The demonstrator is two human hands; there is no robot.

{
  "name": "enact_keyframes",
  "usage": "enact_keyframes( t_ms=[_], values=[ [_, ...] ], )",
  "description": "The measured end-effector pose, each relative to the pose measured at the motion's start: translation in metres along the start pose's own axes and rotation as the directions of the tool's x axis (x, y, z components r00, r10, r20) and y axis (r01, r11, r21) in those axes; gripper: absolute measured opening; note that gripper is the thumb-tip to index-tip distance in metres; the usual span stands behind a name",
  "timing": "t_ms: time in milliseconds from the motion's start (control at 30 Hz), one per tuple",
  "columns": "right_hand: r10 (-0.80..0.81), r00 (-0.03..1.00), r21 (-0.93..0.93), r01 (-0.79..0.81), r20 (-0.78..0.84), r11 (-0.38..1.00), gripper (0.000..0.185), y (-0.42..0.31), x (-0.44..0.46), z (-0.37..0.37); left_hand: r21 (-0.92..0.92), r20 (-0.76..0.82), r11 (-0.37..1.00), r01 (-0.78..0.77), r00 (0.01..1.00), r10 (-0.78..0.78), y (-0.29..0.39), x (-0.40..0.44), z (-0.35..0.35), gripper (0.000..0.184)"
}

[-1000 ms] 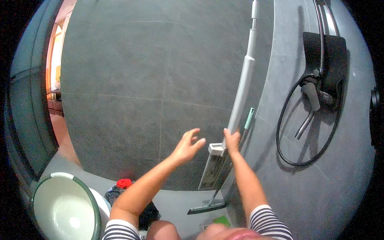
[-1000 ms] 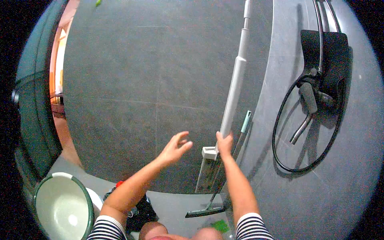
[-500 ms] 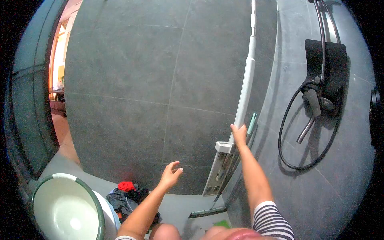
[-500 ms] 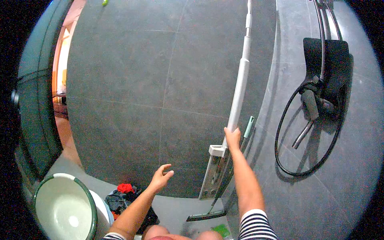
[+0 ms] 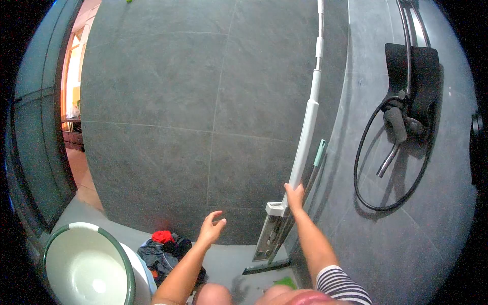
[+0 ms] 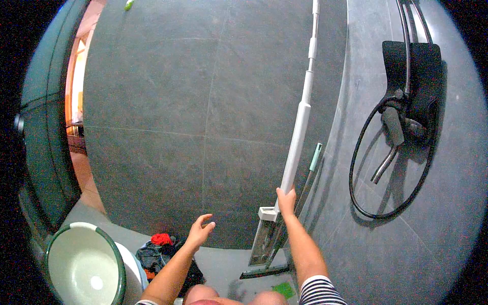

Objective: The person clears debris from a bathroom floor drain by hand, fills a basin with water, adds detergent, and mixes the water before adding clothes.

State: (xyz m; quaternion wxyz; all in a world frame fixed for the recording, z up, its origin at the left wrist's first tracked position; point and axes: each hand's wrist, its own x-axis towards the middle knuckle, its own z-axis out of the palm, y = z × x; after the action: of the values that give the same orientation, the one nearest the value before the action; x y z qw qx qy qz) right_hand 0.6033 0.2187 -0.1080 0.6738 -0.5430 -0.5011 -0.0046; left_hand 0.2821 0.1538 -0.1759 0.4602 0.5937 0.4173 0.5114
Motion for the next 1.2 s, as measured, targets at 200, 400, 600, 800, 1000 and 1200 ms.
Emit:
enact_keyframes(
  t_ms=[200, 400, 600, 800, 1000, 1200],
  values=[
    [0.017, 1.0, 0.023, -0.017, 0.009, 1.0, 0.044, 0.006, -0.019, -0.002, 0.042, -0.024, 0.999, -0.008, 1.0, 0.009, -0.027, 0.002, -0.004, 0.043],
    [0.031, 0.998, -0.012, -0.03, 0.046, 0.999, 0.045, 0.019, -0.017, -0.002, 0.069, -0.022, 0.996, 0.049, 0.999, -0.047, -0.023, -0.005, -0.003, 0.043],
    [0.095, 0.995, -0.105, -0.098, -0.026, 0.99, 0.047, 0.011, -0.019, 0.001, 0.061, -0.021, 0.997, 0.054, 0.998, -0.053, -0.041, -0.004, -0.005, 0.043],
    [0.199, 0.979, -0.267, -0.2, -0.033, 0.943, 0.056, 0.019, -0.019, 0.015, 0.127, -0.017, 0.991, 0.031, 0.999, -0.03, -0.081, -0.005, -0.003, 0.044],
    [0.136, 0.99, -0.167, -0.13, 0.028, 0.977, 0.059, 0.061, 0.014, 0.023, 0.207, -0.068, 0.978, -0.003, 0.998, 0.018, -0.069, -0.022, -0.006, 0.041],
    [0.073, 0.995, -0.156, -0.062, 0.068, 0.986, 0.056, 0.044, 0.033, 0.024, 0.201, 0.037, 0.976, 0.083, 0.995, -0.092, -0.04, 0.011, 0.019, 0.039]
  ],
)
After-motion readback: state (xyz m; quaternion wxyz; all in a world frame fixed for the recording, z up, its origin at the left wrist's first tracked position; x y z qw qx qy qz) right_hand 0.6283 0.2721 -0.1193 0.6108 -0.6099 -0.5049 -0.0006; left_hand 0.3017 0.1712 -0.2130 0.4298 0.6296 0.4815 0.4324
